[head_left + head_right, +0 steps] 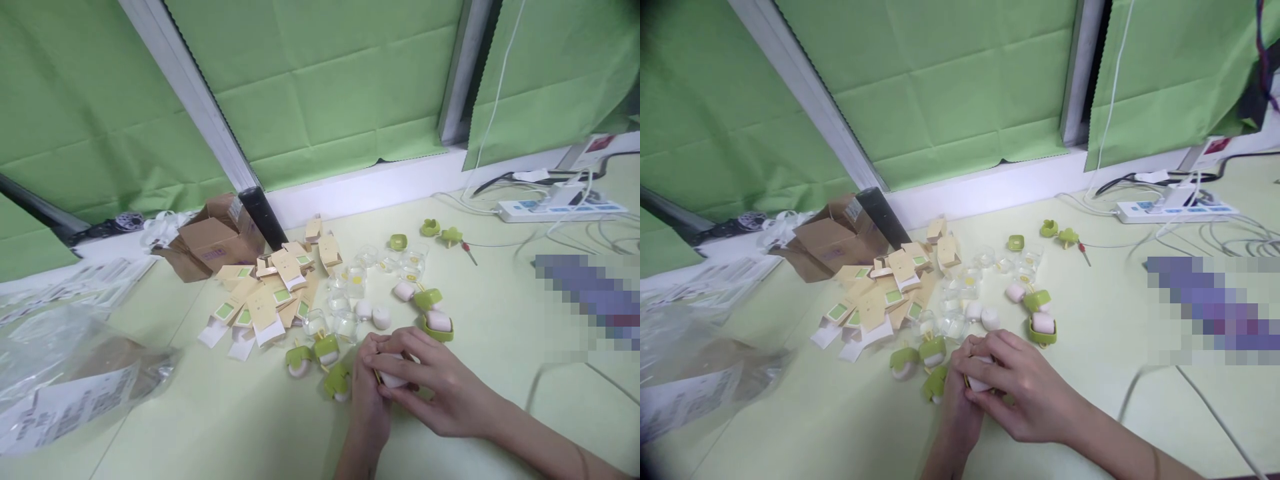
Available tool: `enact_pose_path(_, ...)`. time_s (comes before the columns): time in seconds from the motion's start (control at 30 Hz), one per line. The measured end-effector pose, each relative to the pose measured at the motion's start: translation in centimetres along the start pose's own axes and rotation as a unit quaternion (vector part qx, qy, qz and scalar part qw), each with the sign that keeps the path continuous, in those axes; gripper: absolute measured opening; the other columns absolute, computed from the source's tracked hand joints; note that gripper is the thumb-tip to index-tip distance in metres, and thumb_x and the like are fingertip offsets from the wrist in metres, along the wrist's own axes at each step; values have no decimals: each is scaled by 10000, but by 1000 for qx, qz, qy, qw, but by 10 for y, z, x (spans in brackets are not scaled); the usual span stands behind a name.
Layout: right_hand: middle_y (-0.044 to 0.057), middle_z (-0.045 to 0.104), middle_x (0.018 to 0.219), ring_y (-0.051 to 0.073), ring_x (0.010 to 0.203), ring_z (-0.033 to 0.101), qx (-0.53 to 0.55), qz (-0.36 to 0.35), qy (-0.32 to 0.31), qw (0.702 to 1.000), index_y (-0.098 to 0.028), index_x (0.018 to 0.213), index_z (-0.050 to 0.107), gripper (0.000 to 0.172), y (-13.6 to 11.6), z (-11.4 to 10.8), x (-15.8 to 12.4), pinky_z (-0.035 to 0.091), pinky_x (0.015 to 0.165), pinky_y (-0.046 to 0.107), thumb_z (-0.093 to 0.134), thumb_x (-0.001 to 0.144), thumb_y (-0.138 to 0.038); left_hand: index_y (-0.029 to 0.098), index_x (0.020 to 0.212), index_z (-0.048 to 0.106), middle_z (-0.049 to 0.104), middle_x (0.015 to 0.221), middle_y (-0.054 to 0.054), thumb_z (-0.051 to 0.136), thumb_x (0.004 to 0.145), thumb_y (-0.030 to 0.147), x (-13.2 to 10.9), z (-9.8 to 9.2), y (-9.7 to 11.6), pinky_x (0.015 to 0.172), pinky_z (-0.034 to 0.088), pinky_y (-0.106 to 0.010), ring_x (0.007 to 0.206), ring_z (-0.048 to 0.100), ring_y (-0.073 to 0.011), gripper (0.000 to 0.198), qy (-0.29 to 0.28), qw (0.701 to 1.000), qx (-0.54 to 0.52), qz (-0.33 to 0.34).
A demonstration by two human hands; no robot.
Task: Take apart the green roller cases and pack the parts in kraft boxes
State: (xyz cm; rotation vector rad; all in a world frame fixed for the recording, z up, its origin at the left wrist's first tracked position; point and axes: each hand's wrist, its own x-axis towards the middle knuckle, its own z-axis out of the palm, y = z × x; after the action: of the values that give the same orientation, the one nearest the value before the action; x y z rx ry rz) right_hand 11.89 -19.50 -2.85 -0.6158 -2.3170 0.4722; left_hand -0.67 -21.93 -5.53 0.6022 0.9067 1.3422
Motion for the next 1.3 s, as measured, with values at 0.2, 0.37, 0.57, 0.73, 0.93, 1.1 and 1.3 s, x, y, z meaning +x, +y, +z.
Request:
enact_pose_path(0.2, 73, 649, 1015, 226, 931, 585, -42, 0, 1, 999, -279, 1348, 432, 470, 4, 2, 1, 473, 761, 370, 551, 897, -341, 230, 817, 645, 614, 812, -48, 611, 785, 378, -2, -2, 2, 683, 431, -294, 780, 535, -213, 155, -10, 1000, 4, 9)
enact_pose_path(0.37, 94, 577, 1215, 256, 1116, 550, 54, 97, 48, 993, -288, 1371, 348, 649, 9, -15, -7, 509, 876, 382, 646, 809, -416, 205, 880, 626, 619, 928, -55, 508, 812, 574, -4, 5, 9, 609, 451, -278, 691, 578, -167, 393, -50, 996, -57, -48)
enact_pose_path(0.57, 39, 582, 1185, 194, 1121, 566, 51, 107, 15, 993, -330, 1185, 528, 336, 8, -27, -33, 509, 915, 314, 572, 877, -203, 200, 955, 604, 628, 853, -43, 667, 737, 490, -16, 9, 6, 647, 461, -285, 724, 598, -167, 369, -83, 991, -80, -61)
enact_pose_path(0.73, 51, 613, 1117, 190, 1054, 601, 29, 85, 1, 996, -293, 1153, 512, 340, -6, -27, -46, 534, 865, 295, 579, 854, -146, 223, 970, 543, 552, 704, 23, 729, 701, 372, -30, 4, 2, 526, 435, -243, 580, 525, -112, 359, -110, 990, -17, -87)
enact_pose_path(0.93, 42, 600, 826, 184, 734, 593, -52, 61, 28, 996, -237, 901, 492, 283, -21, -20, -38, 533, 613, 306, 562, 696, -54, 231, 901, 462, 467, 574, 76, 702, 710, 380, -39, 5, -7, 420, 293, -193, 416, 364, -52, 340, -103, 993, 35, -46)
enact_pose_path(1.1, 28, 583, 731, 167, 627, 539, -110, 34, 52, 992, -240, 824, 470, 263, -28, -16, -33, 479, 534, 279, 509, 637, -59, 212, 865, 479, 451, 623, 64, 705, 687, 402, -42, 13, -10, 505, 294, -213, 481, 327, -54, 345, -77, 997, 22, -19)
enact_pose_path(1.3, 44, 588, 746, 168, 668, 548, -118, 32, 88, 989, -204, 822, 496, 231, -32, -21, -32, 478, 580, 280, 479, 665, -35, 193, 837, 468, 423, 625, 69, 738, 641, 454, -40, 19, -8, 530, 281, -200, 566, 343, -72, 423, -67, 996, 46, -31)
